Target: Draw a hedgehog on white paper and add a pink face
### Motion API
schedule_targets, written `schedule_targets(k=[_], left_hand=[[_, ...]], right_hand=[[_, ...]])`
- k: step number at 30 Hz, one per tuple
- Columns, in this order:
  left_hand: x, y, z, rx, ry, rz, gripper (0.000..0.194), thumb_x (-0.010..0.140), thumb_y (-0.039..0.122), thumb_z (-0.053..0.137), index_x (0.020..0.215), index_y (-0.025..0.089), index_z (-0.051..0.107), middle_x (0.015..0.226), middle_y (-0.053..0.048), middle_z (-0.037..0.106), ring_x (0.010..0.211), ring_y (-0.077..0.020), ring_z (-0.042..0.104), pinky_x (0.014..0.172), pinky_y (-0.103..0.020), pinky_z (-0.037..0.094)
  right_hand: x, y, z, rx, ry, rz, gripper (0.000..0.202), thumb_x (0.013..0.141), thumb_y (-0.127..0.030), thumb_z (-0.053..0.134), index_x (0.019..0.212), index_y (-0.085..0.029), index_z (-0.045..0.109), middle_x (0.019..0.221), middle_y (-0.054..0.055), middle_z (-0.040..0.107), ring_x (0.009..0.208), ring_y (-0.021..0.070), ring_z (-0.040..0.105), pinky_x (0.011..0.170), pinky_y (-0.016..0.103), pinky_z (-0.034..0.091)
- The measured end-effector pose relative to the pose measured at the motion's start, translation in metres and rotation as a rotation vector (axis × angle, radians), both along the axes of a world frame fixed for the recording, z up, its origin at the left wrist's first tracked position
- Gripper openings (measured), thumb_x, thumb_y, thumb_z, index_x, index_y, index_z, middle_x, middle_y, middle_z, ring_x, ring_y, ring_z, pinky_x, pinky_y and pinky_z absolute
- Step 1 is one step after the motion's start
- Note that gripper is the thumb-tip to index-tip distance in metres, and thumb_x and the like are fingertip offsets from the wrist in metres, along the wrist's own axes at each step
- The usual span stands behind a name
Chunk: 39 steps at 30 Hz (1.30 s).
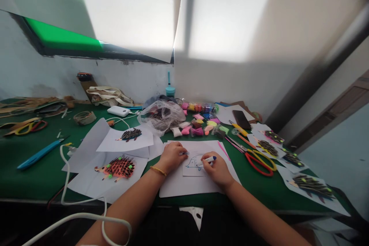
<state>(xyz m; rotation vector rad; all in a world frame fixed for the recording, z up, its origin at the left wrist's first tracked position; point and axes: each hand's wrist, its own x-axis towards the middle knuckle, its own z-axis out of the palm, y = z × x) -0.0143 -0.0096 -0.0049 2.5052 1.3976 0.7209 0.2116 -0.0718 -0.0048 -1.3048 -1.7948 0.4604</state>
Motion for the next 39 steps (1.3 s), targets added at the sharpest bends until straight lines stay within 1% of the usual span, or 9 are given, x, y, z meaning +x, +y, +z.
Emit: schedule_targets(k=[7, 10, 13, 17, 23, 30, 33, 36, 39], left_hand=[[0.000, 0.000, 0.002, -0.005, -0.002, -0.009, 0.018, 0.078, 0.034, 0.074, 0.094, 0.028, 0.077, 0.098, -0.003, 0.068, 0.092, -0.0198, 0.060, 0.084, -0.031, 0.042], [0.000, -0.001, 0.002, -0.005, 0.002, -0.002, 0.018, 0.078, 0.035, 0.074, 0.095, 0.028, 0.077, 0.099, -0.003, 0.068, 0.093, -0.0199, 0.060, 0.086, -0.032, 0.042], [0.000, -0.001, 0.002, -0.007, 0.009, 0.000, 0.017, 0.079, 0.035, 0.074, 0.094, 0.029, 0.077, 0.100, -0.002, 0.067, 0.094, -0.0198, 0.060, 0.086, -0.032, 0.042], [0.000, -0.001, 0.002, -0.007, 0.004, -0.002, 0.017, 0.079, 0.035, 0.074, 0.094, 0.029, 0.077, 0.099, -0.002, 0.067, 0.094, -0.0196, 0.060, 0.085, -0.031, 0.042], [0.000, -0.001, 0.001, -0.007, 0.001, -0.002, 0.017, 0.078, 0.035, 0.074, 0.094, 0.029, 0.077, 0.099, -0.002, 0.067, 0.093, -0.0194, 0.060, 0.085, -0.031, 0.042], [0.001, -0.001, 0.003, -0.015, 0.003, 0.005, 0.017, 0.079, 0.035, 0.073, 0.094, 0.028, 0.077, 0.100, -0.003, 0.068, 0.094, -0.0197, 0.060, 0.086, -0.031, 0.042], [0.001, -0.001, 0.003, -0.023, 0.006, 0.006, 0.017, 0.079, 0.035, 0.073, 0.094, 0.029, 0.077, 0.100, -0.003, 0.068, 0.095, -0.0197, 0.060, 0.086, -0.032, 0.042], [0.000, -0.001, 0.004, -0.022, 0.004, -0.001, 0.017, 0.079, 0.035, 0.074, 0.094, 0.029, 0.077, 0.100, -0.003, 0.068, 0.095, -0.0198, 0.060, 0.086, -0.032, 0.042], [0.000, -0.001, 0.004, -0.013, 0.004, -0.002, 0.017, 0.079, 0.035, 0.074, 0.094, 0.029, 0.077, 0.099, -0.002, 0.067, 0.094, -0.0198, 0.060, 0.086, -0.031, 0.042]], right_hand=[[0.001, 0.000, 0.000, -0.022, 0.037, -0.001, 0.017, 0.081, -0.028, 0.052, 0.076, -0.020, 0.066, 0.081, 0.005, 0.068, 0.079, 0.0205, 0.062, 0.076, 0.032, 0.049], [0.005, 0.003, -0.003, -0.008, 0.100, -0.064, 0.019, 0.083, -0.032, 0.052, 0.081, -0.019, 0.066, 0.084, 0.006, 0.068, 0.080, 0.0211, 0.063, 0.076, 0.032, 0.049], [0.010, 0.008, -0.006, -0.049, 0.149, -0.132, 0.021, 0.083, -0.035, 0.053, 0.085, -0.019, 0.067, 0.088, 0.006, 0.069, 0.082, 0.0220, 0.064, 0.077, 0.033, 0.050], [0.010, 0.012, -0.008, -0.097, 0.125, -0.120, 0.024, 0.084, -0.037, 0.053, 0.088, -0.019, 0.068, 0.091, 0.007, 0.070, 0.082, 0.0221, 0.065, 0.075, 0.033, 0.051], [0.006, 0.010, -0.005, -0.040, 0.056, -0.087, 0.025, 0.085, -0.037, 0.053, 0.090, -0.020, 0.070, 0.096, 0.008, 0.071, 0.093, 0.0236, 0.066, 0.086, 0.036, 0.050], [0.003, 0.010, -0.002, -0.047, 0.035, -0.082, 0.025, 0.084, -0.036, 0.052, 0.088, -0.020, 0.070, 0.094, 0.008, 0.071, 0.090, 0.0234, 0.066, 0.081, 0.035, 0.052], [0.004, 0.010, -0.003, -0.051, 0.043, -0.081, 0.024, 0.083, -0.035, 0.052, 0.088, -0.020, 0.070, 0.093, 0.007, 0.071, 0.089, 0.0233, 0.066, 0.082, 0.035, 0.052], [0.006, 0.010, -0.004, -0.022, 0.063, -0.087, 0.023, 0.083, -0.035, 0.053, 0.087, -0.020, 0.069, 0.093, 0.007, 0.070, 0.091, 0.0235, 0.065, 0.085, 0.036, 0.050], [0.007, 0.010, -0.005, -0.023, 0.089, -0.112, 0.022, 0.083, -0.035, 0.052, 0.086, -0.020, 0.067, 0.090, 0.007, 0.069, 0.087, 0.0226, 0.064, 0.081, 0.034, 0.051]])
